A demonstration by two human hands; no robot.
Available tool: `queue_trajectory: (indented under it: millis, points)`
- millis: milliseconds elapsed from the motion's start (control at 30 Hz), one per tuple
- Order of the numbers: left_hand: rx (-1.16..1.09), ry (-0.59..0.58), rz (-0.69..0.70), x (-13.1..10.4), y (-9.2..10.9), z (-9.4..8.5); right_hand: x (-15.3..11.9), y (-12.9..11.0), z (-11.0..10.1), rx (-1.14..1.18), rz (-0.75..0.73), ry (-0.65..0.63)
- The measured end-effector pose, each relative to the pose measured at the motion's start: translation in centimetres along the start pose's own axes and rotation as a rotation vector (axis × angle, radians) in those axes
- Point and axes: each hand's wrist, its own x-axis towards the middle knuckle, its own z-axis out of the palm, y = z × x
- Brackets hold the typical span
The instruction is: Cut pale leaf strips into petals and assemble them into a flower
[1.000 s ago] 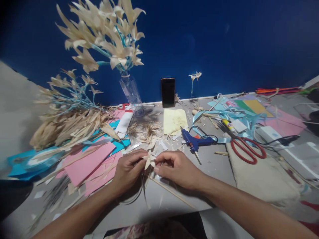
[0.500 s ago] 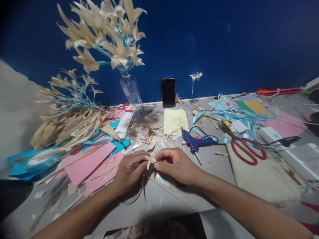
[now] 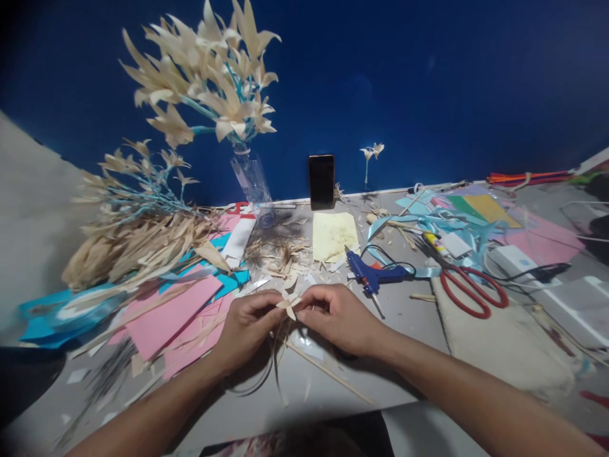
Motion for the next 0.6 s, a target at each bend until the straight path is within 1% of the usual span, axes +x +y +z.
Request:
queue_trajectory:
  millis: [133,200,367,500,600]
  points:
    - [-0.008,0.015,-0.028,-0.01,-0.26,-0.04,0.29,-0.03,-0.22,-0.031,-0.021,0.076]
    - [-0.011,0.021,-0.041,-0.01,-0.42,-0.05,0.41,0.01,-0.25,-0.007,-0.038,0.100]
    - [-0.046,0.014,-0.099,-0.08,-0.58,0.05,0.54,-0.01,-0.12,0.093,-0.047,0.090]
    - [-0.056,0.010,-0.152,-0.07,-0.29,0.18,0.67,0.18,0.17,0.060,-0.037,0.106]
    - [-0.048,0.024,-0.165,-0.02,-0.02,0.26,0.84,0.37,0.37,0.058,-0.034,0.112]
